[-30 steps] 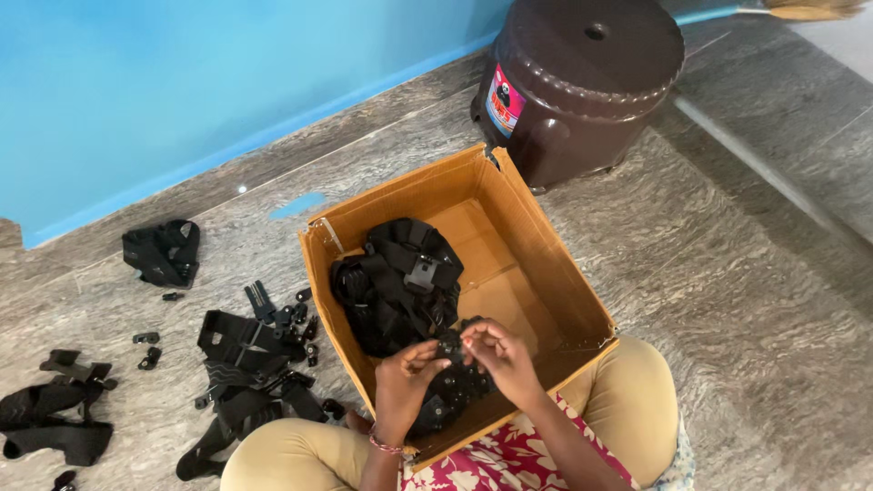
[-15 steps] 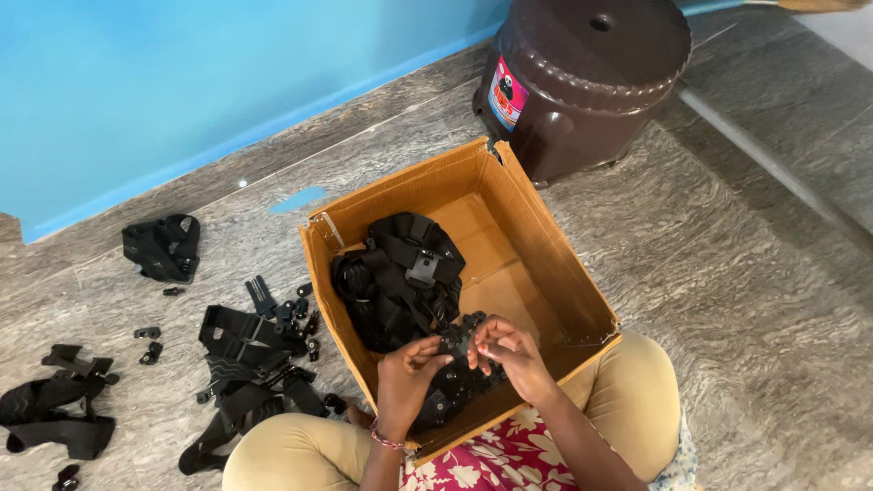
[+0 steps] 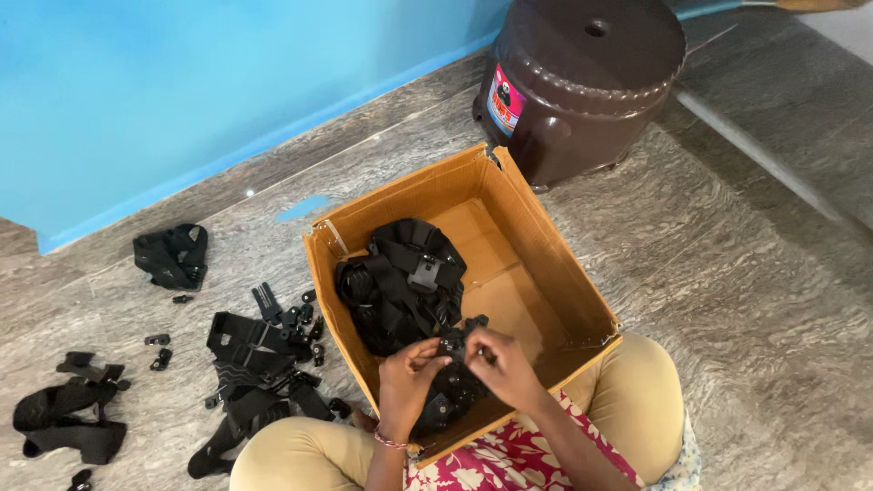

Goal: The person sits on the floor and assembles small black plastic camera mounts by hand. They pick up individual components from a cardboard box and the floor, connect them together, and place the assembled units back into the box.

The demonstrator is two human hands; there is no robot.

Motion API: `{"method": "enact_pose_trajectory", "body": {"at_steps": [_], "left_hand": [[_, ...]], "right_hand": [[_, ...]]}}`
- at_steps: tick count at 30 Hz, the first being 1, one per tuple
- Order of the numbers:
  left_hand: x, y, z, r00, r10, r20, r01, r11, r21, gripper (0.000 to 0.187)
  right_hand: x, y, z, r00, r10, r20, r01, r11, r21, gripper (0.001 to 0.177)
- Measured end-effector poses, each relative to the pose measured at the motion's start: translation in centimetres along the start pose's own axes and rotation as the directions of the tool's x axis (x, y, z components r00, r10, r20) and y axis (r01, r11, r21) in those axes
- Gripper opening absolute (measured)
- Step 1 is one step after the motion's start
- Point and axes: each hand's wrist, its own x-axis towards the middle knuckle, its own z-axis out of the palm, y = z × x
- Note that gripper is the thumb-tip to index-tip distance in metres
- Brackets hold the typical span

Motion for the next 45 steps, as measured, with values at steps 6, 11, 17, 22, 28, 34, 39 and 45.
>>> {"method": "enact_pose_trajectory", "body": {"at_steps": [6,11,17,22,28,34,39,45], "left_hand": [[0.0,-0.1,0.1,0.999,0.05,-0.009,-0.051,0.998,-0.024,0.033],[0.3,-1.2,0.4,0.998,0.054,-0.011,-0.055,0.995,-0.079,0.035],[0.9,-3.7,-0.4,0.997,0.066,-0.037,-0.074,0.952,-0.297,0.04],[-1.0,-2.1,-4.5,0.961,0.174,-0.214,-0.24,0.912,-0.334,0.041],[-5.2,-2.0,-5.8,0.968,0.033,-0.247,-0.081,0.98,-0.184,0.04],[-3.2,-1.5,-1.4,0.974,0.16,-0.159,-0.2,0.938,-0.281,0.051],[-1.1,-7.0,0.0,0.983,-0.101,0.153,0.062,0.969,0.239,0.065],[4.3,-14.4,-3.4,0.9,-0.432,0.051,0.195,0.506,0.84,0.057]], "right_hand": [[-0.1,-5.4,-0.7,0.997,-0.038,0.073,0.049,0.988,-0.149,0.013],[-0.4,-5.6,-1.1,0.989,-0.143,-0.04,0.135,0.979,-0.154,0.01],[-7.8,-7.7,1.5,0.928,-0.338,0.155,0.354,0.931,-0.086,0.016],[-12.7,-10.2,5.6,0.777,-0.488,0.398,0.623,0.508,-0.595,0.055],[-9.5,-12.2,4.5,0.986,-0.005,0.169,0.021,0.995,-0.093,0.044],[-1.3,-11.7,-0.5,0.988,-0.153,0.007,0.142,0.936,0.322,0.042],[-2.3,-4.8,0.1,0.993,0.058,0.105,-0.105,0.839,0.535,0.017],[-2.7,-1.6,-0.9,0.974,0.159,0.162,-0.223,0.804,0.551,0.02]]}}
